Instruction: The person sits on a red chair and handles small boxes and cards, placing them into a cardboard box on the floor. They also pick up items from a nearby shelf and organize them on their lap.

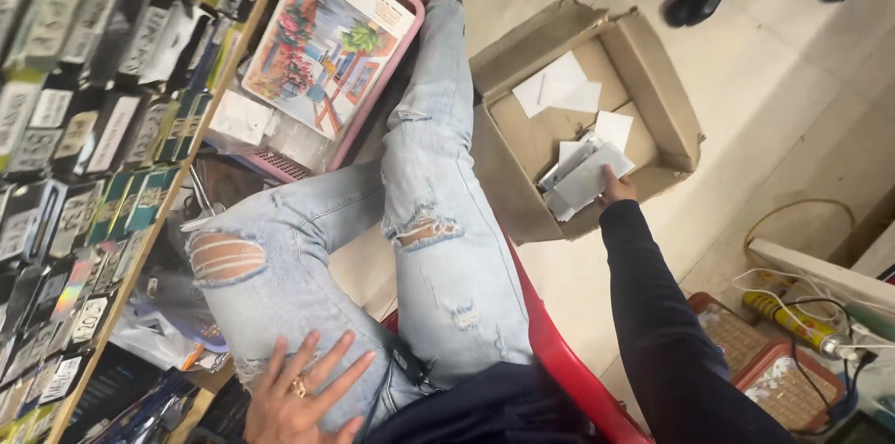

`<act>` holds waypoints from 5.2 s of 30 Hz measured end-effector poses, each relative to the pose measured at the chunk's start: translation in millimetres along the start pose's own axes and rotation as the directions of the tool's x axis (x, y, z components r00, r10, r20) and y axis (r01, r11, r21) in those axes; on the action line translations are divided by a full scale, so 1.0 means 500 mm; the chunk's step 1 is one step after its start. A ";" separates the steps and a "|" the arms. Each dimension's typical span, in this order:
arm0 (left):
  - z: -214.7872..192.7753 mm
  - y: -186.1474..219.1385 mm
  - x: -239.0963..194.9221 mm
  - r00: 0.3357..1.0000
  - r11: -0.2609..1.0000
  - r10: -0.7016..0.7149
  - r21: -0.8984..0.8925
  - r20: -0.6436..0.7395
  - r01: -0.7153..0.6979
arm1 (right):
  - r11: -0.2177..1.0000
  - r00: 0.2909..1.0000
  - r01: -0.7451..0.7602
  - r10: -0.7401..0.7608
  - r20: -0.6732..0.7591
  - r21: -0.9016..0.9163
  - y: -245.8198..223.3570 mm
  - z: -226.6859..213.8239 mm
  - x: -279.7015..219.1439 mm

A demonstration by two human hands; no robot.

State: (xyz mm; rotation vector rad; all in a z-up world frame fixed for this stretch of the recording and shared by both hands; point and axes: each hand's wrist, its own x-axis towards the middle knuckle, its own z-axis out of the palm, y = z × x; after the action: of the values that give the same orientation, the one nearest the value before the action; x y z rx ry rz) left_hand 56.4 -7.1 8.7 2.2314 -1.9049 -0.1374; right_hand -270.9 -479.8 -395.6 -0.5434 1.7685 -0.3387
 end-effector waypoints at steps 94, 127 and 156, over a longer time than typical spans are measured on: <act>0.158 0.100 0.585 0.803 0.218 -0.480 -0.935 -0.354 -0.282 | 0.927 0.520 -0.232 -0.137 0.843 0.294 -0.259 0.192 -0.794; 0.128 0.104 0.615 0.875 -0.440 -0.481 -0.878 0.054 -0.188 | -0.411 0.430 0.505 -0.642 0.635 -0.759 -0.098 0.133 -0.171; -0.087 0.023 0.304 0.641 -0.581 -0.757 -0.319 -0.126 -0.749 | -0.868 -0.261 0.190 -0.495 0.828 -0.459 -0.283 0.119 -1.229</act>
State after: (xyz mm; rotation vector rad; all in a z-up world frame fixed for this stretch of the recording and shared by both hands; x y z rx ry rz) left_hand 78.9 -154.3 62.9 0.1373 -0.0374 -0.5326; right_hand -67.0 -273.4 167.6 -3.5270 0.5343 -0.3457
